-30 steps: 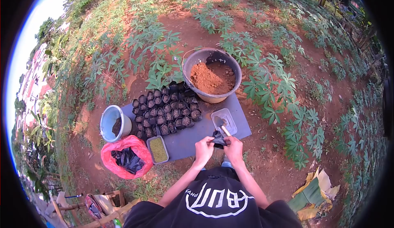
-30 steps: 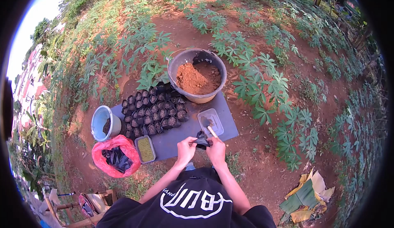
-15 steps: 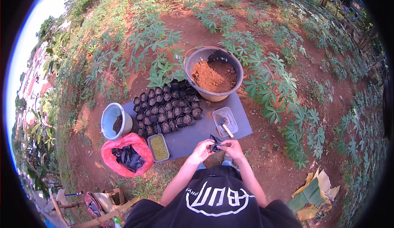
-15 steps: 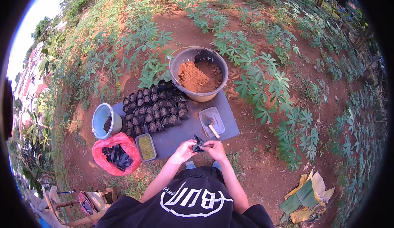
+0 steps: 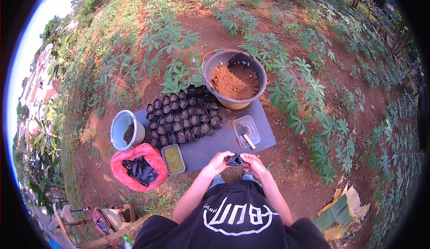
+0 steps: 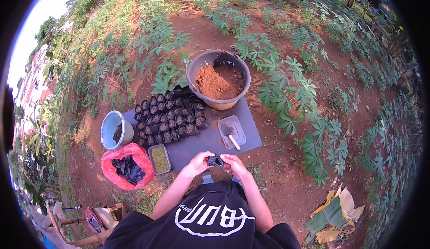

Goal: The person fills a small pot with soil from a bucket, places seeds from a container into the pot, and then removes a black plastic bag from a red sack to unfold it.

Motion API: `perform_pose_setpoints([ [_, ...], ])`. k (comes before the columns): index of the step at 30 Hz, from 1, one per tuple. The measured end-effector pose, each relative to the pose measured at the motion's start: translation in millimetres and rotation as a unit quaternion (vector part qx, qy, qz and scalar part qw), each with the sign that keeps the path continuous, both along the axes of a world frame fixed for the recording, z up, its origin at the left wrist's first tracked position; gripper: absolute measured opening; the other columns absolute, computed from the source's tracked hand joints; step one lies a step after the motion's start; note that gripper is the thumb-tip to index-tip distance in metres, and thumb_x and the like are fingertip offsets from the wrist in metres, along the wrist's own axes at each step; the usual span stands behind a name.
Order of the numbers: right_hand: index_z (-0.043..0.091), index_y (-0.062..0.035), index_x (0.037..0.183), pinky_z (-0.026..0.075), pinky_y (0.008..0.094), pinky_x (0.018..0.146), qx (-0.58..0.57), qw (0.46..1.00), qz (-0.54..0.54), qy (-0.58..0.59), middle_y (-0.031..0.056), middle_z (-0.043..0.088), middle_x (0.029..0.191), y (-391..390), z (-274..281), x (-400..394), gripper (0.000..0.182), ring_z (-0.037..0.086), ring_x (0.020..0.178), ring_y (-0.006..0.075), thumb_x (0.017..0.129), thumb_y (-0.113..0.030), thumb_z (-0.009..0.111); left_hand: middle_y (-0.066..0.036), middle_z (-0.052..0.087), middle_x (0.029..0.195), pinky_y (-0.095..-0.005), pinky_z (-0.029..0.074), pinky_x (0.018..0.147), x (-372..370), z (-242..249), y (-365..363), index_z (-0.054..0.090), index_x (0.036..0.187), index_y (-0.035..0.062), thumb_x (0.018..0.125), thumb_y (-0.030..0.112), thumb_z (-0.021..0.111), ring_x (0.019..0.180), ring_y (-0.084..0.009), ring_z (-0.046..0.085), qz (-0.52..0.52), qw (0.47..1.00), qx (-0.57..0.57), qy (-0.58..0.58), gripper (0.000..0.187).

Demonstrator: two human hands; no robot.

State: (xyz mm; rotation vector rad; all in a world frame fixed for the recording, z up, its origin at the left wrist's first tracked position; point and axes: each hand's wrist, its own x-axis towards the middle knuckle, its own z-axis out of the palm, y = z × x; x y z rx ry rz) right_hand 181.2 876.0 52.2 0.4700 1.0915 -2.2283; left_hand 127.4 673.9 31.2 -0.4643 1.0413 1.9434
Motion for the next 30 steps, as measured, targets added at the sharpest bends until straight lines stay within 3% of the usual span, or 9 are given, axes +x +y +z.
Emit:
perform_pose_setpoints([
  [3,0.06,-0.0163,0.096,0.027,0.0209,0.053,0.15,0.988,-0.006,0.044,-0.0114,0.045,0.07,-11.6,14.0,-2.7,0.012,0.036,0.059,0.0006,0.102,-0.026,0.062,-0.003,0.069,0.085,-0.0306,0.053,0.073,6.2,-0.3,3.9,0.071,0.095,0.0042,0.092,0.021,0.067,0.079,-0.0135,0.066,-0.001,0.995,-0.09,0.044,0.018],
  [6,0.06,-0.0135,0.1,0.03,0.0219,0.055,0.217,0.962,-0.018,0.165,-0.009,0.052,0.07,-17.8,-8.3,-0.4,0.011,0.042,0.061,0.0019,0.102,-0.024,0.062,-0.004,0.07,0.086,-0.0296,0.053,0.074,11.7,1.4,5.0,0.073,0.096,0.0008,0.093,0.019,0.066,0.078,-0.0124,0.066,-0.006,0.986,-0.12,0.119,0.02],
  [9,0.061,-0.0104,0.104,0.033,0.0232,0.056,0.305,0.934,0.029,0.185,-0.0059,0.058,0.07,-16.0,-8.5,-0.6,0.013,0.046,0.063,0.0037,0.1,-0.022,0.064,-0.004,0.074,0.088,-0.025,0.051,0.071,14.6,-6.2,5.7,0.077,0.097,0.0005,0.093,0.022,0.069,0.079,-0.0096,0.067,-0.002,0.972,-0.139,0.189,0.024],
  [12,0.062,-0.0093,0.107,0.033,0.0243,0.057,0.311,0.929,0.053,0.192,-0.0055,0.057,0.069,-16.3,1.1,-0.1,0.014,0.045,0.062,0.0042,0.099,-0.021,0.065,-0.005,0.073,0.086,-0.0265,0.052,0.068,14.2,-1.3,6.9,0.075,0.097,-0.0019,0.094,0.02,0.069,0.075,-0.0125,0.068,0.017,0.984,-0.1,0.147,0.023],
  [18,0.067,-0.0076,0.101,0.036,0.0233,0.058,0.315,0.93,0.072,0.176,-0.0053,0.058,0.072,-15.8,-6.9,1.7,0.015,0.047,0.063,0.0041,0.099,-0.022,0.064,-0.003,0.072,0.086,-0.0262,0.052,0.067,12.2,6.4,0.4,0.074,0.098,0.0004,0.096,0.028,0.067,0.075,-0.0109,0.067,-0.029,0.979,-0.143,0.143,0.029],
  [21,0.067,-0.0092,0.095,0.038,0.0227,0.06,0.235,0.958,0.011,0.163,-0.0049,0.06,0.078,-15.3,-12.9,1.3,0.015,0.051,0.068,0.0045,0.099,-0.022,0.062,-0.002,0.072,0.089,-0.0266,0.052,0.069,7.9,4.0,-3.5,0.073,0.101,0.0028,0.098,0.033,0.065,0.078,-0.0097,0.067,-0.032,0.979,-0.156,0.129,0.032],
  [25,0.065,-0.0121,0.097,0.039,0.0229,0.063,0.117,0.992,-0.027,0.046,-0.0034,0.063,0.085,-11.3,-14.6,1.6,0.01,0.055,0.075,0.0062,0.099,-0.021,0.061,0.0,0.07,0.092,-0.0274,0.051,0.071,5.0,2.9,-6.9,0.071,0.102,0.0056,0.099,0.034,0.063,0.079,-0.0095,0.065,-0.061,0.981,-0.143,0.115,0.03],
  [27,0.064,-0.013,0.099,0.04,0.0231,0.063,0.011,0.998,-0.069,0.007,-0.0027,0.064,0.086,-12.9,-13.3,3.9,0.009,0.057,0.076,0.0072,0.099,-0.021,0.06,0.001,0.069,0.093,-0.0277,0.051,0.072,2.6,2.2,-6.2,0.071,0.103,0.0087,0.099,0.033,0.062,0.083,-0.0096,0.065,-0.059,0.985,-0.129,0.1,0.026],
  [30,0.063,-0.0134,0.102,0.039,0.0229,0.062,-0.025,0.996,-0.086,-0.031,-0.0024,0.064,0.086,-12.9,-11.4,1.4,0.01,0.058,0.076,0.0071,0.1,-0.023,0.06,0.0,0.067,0.094,-0.0285,0.052,0.072,0.1,9.9,-5.8,0.069,0.109,0.0106,0.1,0.032,0.061,0.091,-0.0103,0.065,-0.084,0.975,-0.159,0.132,0.025],
])
